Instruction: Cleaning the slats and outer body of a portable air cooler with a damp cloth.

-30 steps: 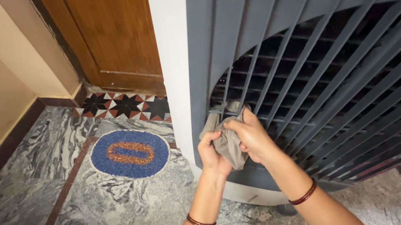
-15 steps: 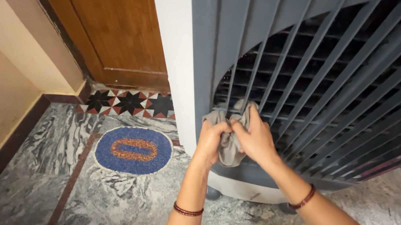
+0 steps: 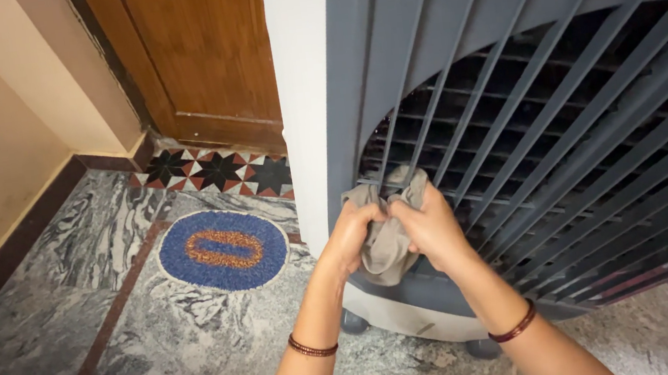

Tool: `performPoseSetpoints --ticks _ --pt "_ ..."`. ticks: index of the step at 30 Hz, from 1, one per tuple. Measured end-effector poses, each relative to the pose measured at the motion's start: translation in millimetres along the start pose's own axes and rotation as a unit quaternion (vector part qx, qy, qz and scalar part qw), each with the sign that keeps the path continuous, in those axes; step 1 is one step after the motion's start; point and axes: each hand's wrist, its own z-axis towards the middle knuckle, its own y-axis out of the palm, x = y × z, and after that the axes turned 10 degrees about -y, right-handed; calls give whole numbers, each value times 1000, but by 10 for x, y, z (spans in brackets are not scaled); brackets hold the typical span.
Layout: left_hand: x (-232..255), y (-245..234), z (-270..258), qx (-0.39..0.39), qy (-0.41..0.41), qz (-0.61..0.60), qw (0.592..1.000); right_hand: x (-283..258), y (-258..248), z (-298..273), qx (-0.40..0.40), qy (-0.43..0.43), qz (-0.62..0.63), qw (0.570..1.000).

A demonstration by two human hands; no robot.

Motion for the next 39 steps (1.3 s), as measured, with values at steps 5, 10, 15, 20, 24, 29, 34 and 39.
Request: performPoseSetpoints --ticks 5,10,15,20,24,29,34,39 --pt "3 131 -39 24 0 -85 996 -99 84 -140 76 -224 -353 905" --pt "-311 10 135 44 80 -70 993 -50 106 -179 90 -190 -377 902" --pt "-192 56 38 26 48 -96 994 -173 136 -228 73 -114 -211 968" --pt "-218 -81 -41 16 16 -177 984 11 251 -618 145 -274 -219 925" --pt "-246 -146 -5 -33 -22 -307 951 -169 235 -442 92 -364 -268 887" --pt "-226 -64 48 -154 -34 -432 888 -383 112 84 -59 -142 -404 902" --pt "-406 -10 107 -199 -25 -441 875 -573 136 262 -125 -31 -448 885" --pt "-492 -101 102 -176 -46 -432 883 -598 271 35 -97 -41 -366 925"
